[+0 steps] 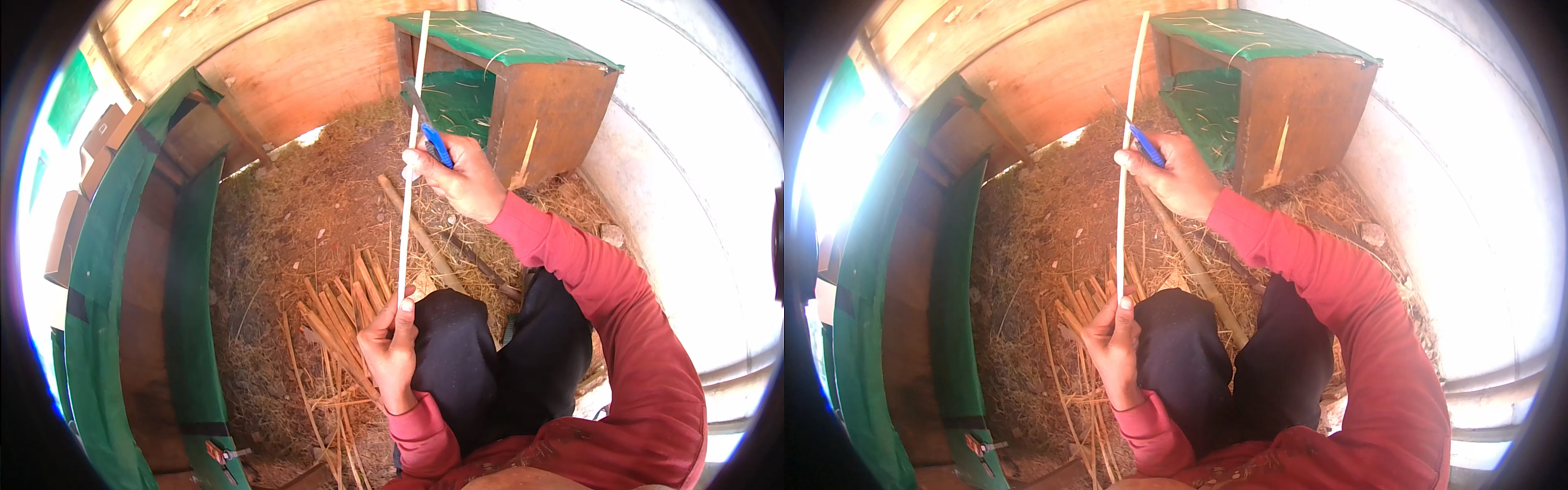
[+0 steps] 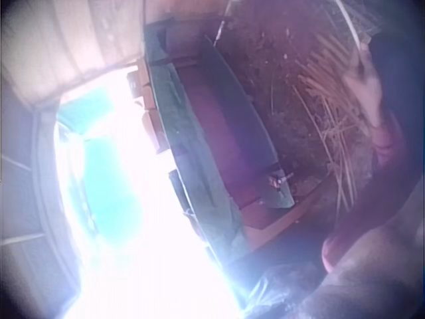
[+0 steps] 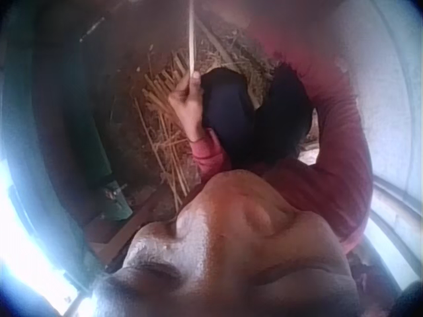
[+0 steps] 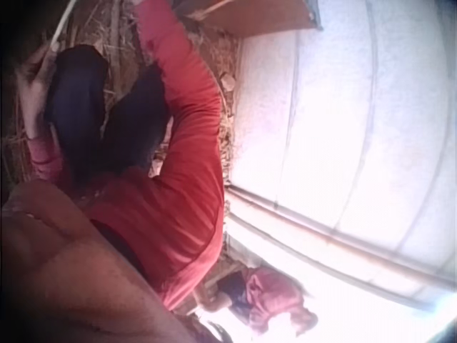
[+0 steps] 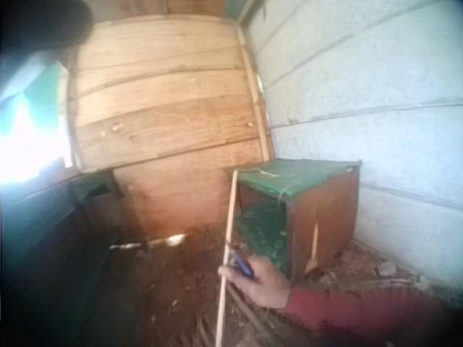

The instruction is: The person sits on the ground and uses a knife to shave a long, thin stick. They hold the stick vertically with one hand and scrape the surface with the knife in the other hand, creating wood shavings.

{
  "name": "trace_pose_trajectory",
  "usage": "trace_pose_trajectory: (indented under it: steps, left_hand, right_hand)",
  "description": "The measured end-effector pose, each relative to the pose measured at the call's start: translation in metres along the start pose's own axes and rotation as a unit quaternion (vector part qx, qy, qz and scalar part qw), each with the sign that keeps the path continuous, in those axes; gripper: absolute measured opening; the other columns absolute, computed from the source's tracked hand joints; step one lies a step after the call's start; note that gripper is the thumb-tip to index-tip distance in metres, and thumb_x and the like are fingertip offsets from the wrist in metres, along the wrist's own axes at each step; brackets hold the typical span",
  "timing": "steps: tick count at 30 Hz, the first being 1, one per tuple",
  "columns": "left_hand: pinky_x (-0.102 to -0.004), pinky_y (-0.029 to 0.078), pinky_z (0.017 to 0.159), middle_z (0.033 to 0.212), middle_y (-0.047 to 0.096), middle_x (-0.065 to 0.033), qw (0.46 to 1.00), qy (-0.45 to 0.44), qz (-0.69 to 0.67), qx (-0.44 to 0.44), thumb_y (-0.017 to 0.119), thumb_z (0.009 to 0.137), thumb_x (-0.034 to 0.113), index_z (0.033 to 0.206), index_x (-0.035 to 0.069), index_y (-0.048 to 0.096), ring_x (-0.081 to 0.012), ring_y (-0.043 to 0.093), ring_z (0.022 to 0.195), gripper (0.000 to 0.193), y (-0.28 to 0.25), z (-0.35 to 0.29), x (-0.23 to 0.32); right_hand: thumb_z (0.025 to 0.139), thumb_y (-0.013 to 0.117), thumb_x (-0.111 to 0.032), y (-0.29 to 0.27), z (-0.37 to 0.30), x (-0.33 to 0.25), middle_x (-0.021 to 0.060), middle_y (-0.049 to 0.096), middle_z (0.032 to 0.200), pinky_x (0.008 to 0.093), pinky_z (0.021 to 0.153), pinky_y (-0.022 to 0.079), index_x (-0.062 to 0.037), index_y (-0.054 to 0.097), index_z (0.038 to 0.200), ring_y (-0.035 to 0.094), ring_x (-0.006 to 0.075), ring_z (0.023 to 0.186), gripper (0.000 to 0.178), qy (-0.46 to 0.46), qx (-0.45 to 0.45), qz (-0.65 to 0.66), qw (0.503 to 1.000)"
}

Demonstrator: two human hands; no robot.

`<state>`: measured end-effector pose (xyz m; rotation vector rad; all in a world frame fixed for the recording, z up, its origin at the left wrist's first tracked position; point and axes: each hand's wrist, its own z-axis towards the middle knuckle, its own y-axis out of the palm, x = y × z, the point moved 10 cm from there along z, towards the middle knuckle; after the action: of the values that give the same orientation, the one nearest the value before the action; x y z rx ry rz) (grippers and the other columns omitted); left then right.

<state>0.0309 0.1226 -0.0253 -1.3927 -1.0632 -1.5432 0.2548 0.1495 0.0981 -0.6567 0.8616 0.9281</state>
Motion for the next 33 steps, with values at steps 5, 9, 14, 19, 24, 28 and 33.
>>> trace_pose_trajectory:
  steps: [5, 9, 14, 19, 24, 28, 33]
  left_hand:
    - [-0.0199, 0.017, 0.039, 0.048, 0.037, 0.0056, 0.989, -0.058, -0.126, -0.041, 0.055, 0.097, 0.025, 0.108, -0.002, 0.065, -0.0016, 0.027, 0.04, 0.031, 0.006, -0.002, 0.0]
    - [-0.0201, 0.015, 0.036, 0.046, 0.036, 0.0054, 0.985, -0.055, -0.161, -0.032, 0.051, 0.098, 0.027, 0.104, -0.003, 0.065, -0.0019, 0.024, 0.037, 0.033, 0.003, 0.0, -0.002]
    - [-0.0201, 0.016, 0.036, 0.046, 0.036, 0.0054, 0.99, -0.052, -0.126, -0.035, 0.051, 0.099, 0.026, 0.104, -0.002, 0.065, -0.0019, 0.025, 0.037, 0.033, 0.003, 0.001, -0.002]
    - [-0.0203, 0.016, 0.034, 0.044, 0.036, 0.004, 0.985, -0.06, -0.159, -0.029, 0.048, 0.099, 0.034, 0.104, -0.003, 0.063, -0.0031, 0.025, 0.035, 0.04, 0.001, 0.003, -0.007]
    - [-0.021, 0.016, 0.033, 0.044, 0.032, 0.0038, 0.964, -0.097, -0.243, -0.041, 0.044, 0.1, 0.039, 0.098, -0.004, 0.059, -0.0037, 0.023, 0.033, 0.046, 0.006, 0.002, -0.005]
    - [-0.0215, 0.015, 0.035, 0.044, 0.033, 0.0038, 0.961, -0.105, -0.253, -0.045, 0.045, 0.1, 0.038, 0.094, -0.001, 0.06, -0.0034, 0.024, 0.035, 0.042, 0.004, 0.0, -0.009]
    - [-0.0218, 0.012, 0.036, 0.045, 0.031, 0.0053, 0.968, -0.094, -0.231, -0.016, 0.045, 0.101, 0.035, 0.089, 0.002, 0.059, -0.0024, 0.021, 0.036, 0.038, -0.001, 0.0, -0.013]
  right_hand:
    - [0.092, 0.064, -0.023, 0.013, -0.006, -0.008, -0.0036, 0.047, 0.059, 0.0256, 0.046, 0.032, -0.0037, 0.06, 0.081, 0.037, 0.0038, 0.052, 0.023, -0.047, -0.047, -0.072, 0.995]
    - [0.09, 0.066, -0.02, 0.025, -0.013, -0.013, -0.0038, 0.044, 0.062, 0.0264, 0.052, 0.034, -0.0019, 0.063, 0.083, 0.034, 0.0056, 0.056, 0.02, -0.077, -0.054, -0.118, 0.989]
    - [0.088, 0.069, -0.017, 0.023, -0.009, -0.01, -0.0046, 0.046, 0.067, 0.024, 0.057, 0.036, -0.0029, 0.06, 0.094, 0.036, 0.0039, 0.06, 0.018, -0.039, -0.045, -0.061, 0.996]
    - [0.091, 0.061, -0.038, 0.033, -0.009, -0.01, 0.0001, 0.047, 0.06, 0.0303, 0.052, 0.037, -0.0082, 0.055, 0.098, 0.045, 0.011, 0.054, 0.031, -0.075, -0.074, -0.118, 0.987]
    - [0.096, 0.048, -0.042, 0.069, -0.04, -0.014, 0.0105, 0.053, 0.059, 0.0384, 0.051, 0.041, -0.0087, 0.055, 0.096, 0.055, 0.0294, 0.052, 0.034, -0.142, -0.227, -0.258, 0.928]
    - [0.094, 0.052, -0.04, 0.095, -0.069, -0.017, 0.013, 0.056, 0.059, 0.0451, 0.045, 0.041, -0.01, 0.053, 0.096, 0.056, 0.0356, 0.049, 0.03, -0.221, -0.295, -0.314, 0.875]
    - [0.09, 0.056, -0.046, 0.099, -0.07, -0.02, 0.0096, 0.054, 0.055, 0.0418, 0.038, 0.039, -0.0106, 0.051, 0.09, 0.055, 0.032, 0.044, 0.035, -0.282, -0.248, -0.431, 0.821]
